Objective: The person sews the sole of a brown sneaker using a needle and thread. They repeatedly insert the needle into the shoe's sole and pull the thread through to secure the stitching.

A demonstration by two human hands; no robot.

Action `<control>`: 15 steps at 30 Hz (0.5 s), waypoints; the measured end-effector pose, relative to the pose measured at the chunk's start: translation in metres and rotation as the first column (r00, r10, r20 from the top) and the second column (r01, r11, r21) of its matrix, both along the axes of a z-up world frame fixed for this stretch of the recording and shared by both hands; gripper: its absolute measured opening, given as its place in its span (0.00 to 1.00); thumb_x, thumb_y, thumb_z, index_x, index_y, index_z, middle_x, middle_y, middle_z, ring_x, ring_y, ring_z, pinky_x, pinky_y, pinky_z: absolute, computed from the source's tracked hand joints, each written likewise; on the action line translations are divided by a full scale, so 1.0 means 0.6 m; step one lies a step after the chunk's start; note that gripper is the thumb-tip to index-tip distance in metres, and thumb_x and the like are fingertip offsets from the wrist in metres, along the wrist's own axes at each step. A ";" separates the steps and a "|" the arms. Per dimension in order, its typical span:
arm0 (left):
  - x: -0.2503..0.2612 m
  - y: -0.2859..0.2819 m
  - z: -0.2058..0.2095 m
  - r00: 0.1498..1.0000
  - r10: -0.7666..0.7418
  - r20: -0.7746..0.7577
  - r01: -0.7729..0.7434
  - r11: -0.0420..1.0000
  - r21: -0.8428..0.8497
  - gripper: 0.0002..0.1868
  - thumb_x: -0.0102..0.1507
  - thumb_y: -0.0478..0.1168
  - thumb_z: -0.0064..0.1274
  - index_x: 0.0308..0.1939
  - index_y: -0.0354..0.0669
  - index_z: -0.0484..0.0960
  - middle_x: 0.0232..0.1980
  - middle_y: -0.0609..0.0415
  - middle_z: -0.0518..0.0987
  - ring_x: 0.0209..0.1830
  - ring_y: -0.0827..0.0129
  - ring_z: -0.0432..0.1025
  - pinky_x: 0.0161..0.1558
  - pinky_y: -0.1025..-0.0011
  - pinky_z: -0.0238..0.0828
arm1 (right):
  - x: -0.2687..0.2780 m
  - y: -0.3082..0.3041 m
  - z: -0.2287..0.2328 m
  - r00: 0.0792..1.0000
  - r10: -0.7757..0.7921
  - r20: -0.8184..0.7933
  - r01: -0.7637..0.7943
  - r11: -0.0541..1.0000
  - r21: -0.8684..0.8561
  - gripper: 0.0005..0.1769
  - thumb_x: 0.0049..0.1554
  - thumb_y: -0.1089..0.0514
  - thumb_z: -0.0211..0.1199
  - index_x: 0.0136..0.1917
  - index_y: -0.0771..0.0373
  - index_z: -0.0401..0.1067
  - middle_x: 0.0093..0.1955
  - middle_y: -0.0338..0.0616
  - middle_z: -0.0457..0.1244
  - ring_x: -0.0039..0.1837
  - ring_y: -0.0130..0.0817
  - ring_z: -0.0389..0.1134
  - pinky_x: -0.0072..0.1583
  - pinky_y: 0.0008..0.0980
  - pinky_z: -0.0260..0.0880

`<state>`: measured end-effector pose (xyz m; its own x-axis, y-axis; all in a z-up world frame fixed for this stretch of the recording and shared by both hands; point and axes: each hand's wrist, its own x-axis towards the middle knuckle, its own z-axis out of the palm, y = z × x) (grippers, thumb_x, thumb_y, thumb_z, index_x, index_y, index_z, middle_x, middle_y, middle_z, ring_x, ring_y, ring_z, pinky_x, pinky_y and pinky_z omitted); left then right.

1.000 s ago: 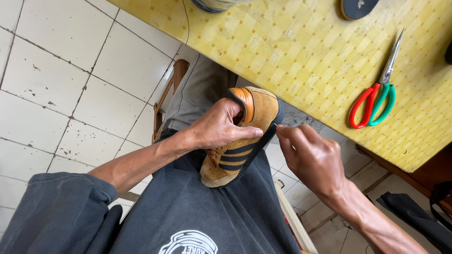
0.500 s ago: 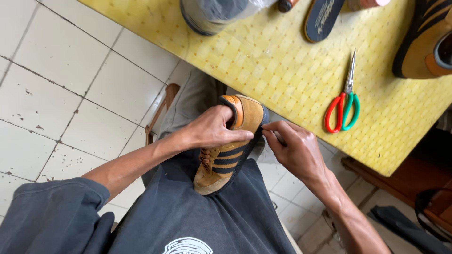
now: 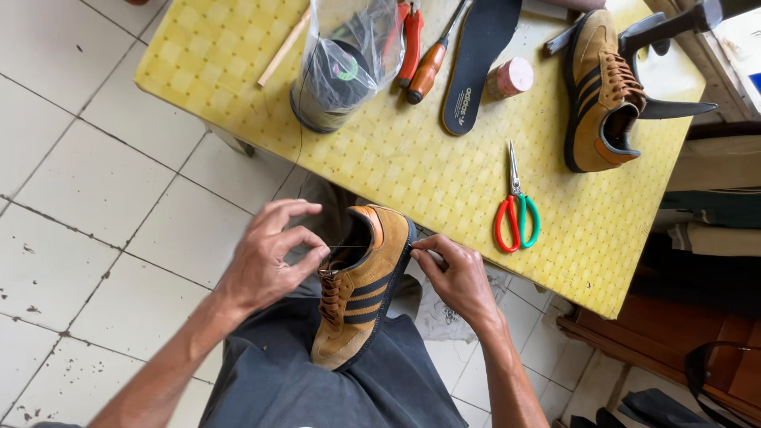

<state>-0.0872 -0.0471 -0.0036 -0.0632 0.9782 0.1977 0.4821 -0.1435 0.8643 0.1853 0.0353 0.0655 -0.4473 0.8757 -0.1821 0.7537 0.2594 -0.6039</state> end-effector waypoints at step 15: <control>0.089 0.042 -0.001 0.607 0.361 0.708 0.279 0.737 -0.615 0.12 0.62 0.40 0.57 0.44 0.34 0.84 0.38 0.48 0.83 0.29 0.75 0.74 0.32 0.81 0.78 | -0.008 -0.009 0.022 0.971 0.043 0.235 -0.058 0.997 0.060 0.08 0.56 0.49 0.62 0.47 0.50 0.74 0.37 0.44 0.70 0.45 0.48 0.72 0.47 0.48 0.72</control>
<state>-0.0340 -0.0221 -0.0040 0.0879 0.8110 -0.5784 -0.3904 0.5622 0.7290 0.1804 0.0300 0.0785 -0.4432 0.8665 -0.2296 0.8566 0.3340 -0.3932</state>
